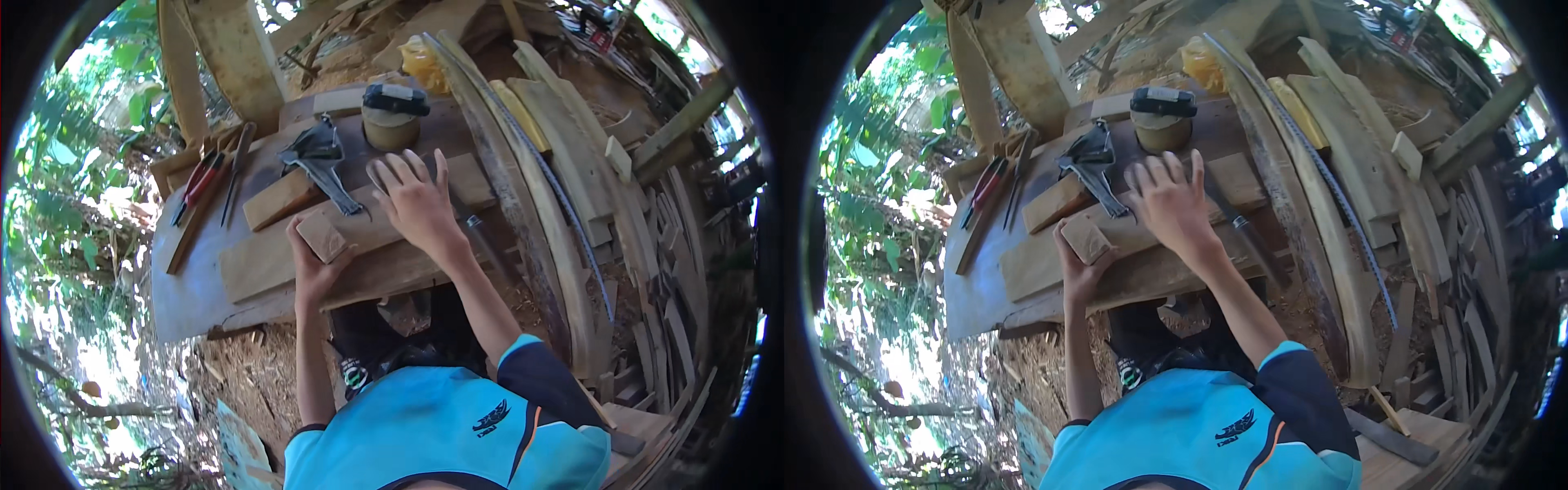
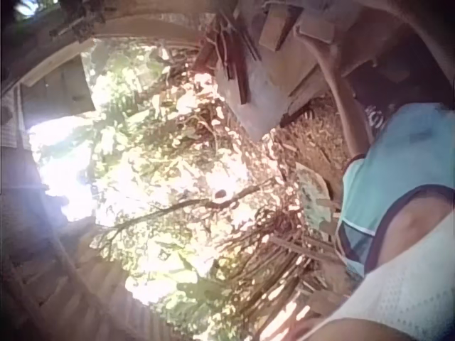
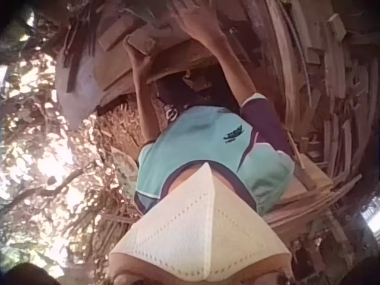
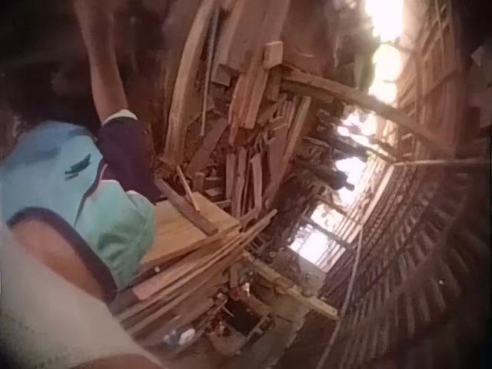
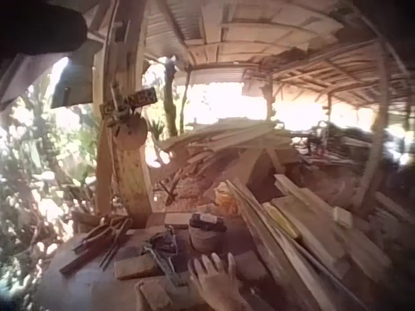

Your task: The person smooths a small wooden block with sandpaper, measures it with a ruler, and then uses a chisel and mallet to carve a groove into the wood. The person repeatedly strikes the chisel to deepen the groove.

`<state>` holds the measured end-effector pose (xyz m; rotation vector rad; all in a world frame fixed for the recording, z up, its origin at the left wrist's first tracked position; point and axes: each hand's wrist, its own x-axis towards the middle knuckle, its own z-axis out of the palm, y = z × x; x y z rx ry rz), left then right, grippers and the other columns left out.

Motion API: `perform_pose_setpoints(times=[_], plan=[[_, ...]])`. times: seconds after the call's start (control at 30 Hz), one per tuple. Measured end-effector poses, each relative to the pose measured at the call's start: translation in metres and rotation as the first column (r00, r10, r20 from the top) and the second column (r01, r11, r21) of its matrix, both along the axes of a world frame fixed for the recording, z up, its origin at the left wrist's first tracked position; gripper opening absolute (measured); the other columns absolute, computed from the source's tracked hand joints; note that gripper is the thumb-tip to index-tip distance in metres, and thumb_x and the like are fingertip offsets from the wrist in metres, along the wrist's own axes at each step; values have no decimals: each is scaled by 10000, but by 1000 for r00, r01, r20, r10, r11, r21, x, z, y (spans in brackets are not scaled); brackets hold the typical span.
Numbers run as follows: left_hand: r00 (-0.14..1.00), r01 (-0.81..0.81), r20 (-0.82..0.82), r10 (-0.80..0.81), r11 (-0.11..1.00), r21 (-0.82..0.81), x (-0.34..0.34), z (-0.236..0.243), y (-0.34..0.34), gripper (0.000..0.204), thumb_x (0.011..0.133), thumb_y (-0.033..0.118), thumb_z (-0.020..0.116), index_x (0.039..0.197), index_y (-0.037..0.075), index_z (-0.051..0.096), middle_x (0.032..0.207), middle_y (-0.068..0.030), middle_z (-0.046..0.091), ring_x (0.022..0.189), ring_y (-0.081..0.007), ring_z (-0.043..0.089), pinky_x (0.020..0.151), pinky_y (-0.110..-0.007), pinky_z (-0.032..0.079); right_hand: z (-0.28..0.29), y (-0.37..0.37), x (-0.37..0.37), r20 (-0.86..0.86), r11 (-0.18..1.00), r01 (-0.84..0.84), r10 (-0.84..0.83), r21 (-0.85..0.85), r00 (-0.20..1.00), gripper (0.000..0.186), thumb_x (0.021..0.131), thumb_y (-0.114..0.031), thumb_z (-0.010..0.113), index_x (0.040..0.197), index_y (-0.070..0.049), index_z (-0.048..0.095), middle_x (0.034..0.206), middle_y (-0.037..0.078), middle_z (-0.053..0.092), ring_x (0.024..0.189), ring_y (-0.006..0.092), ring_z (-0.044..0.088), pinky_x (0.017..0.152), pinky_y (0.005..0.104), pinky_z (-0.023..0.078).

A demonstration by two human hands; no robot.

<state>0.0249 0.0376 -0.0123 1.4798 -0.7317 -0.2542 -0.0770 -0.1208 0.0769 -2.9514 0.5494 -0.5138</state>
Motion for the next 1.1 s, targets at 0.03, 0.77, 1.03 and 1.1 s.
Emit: perform_pose_setpoints(times=[0.03,0.77,1.03,1.1], plan=[[1000,3,1,-3,1000,-7,-3,2,-2,806,589,63,773,1193,46,241,1082,-91,369,1010,-172,401,870,-291,364,-19,-11,4,-64,995,82,-85,-52,994,421,867,-280,478,1261,-137,439,1351,155,328,1262,307,293,1038,507,132],[985,-82,160,58,985,149,-3,0,2,591,695,105,703,1180,35,372,1114,-91,460,1019,-195,471,852,-322,400,-6,52,61,383,725,-605,483,329,787,327,732,-63,510,1050,-14,560,1062,165,567,1043,289,514,917,396,376],[984,-134,121,131,991,24,-16,-22,21,559,757,139,642,1226,36,357,1164,-95,443,1059,-205,462,876,-322,395,34,73,2,160,745,-524,507,413,847,253,661,-53,556,882,-152,630,1005,75,589,1025,246,527,820,354,454],[981,-117,159,113,993,18,0,-17,0,555,763,143,636,1230,37,356,1166,-95,442,1060,-205,463,877,-322,395,19,70,43,741,831,-556,361,20,566,140,652,-78,584,770,-128,638,922,47,591,966,248,541,837,347,446]])
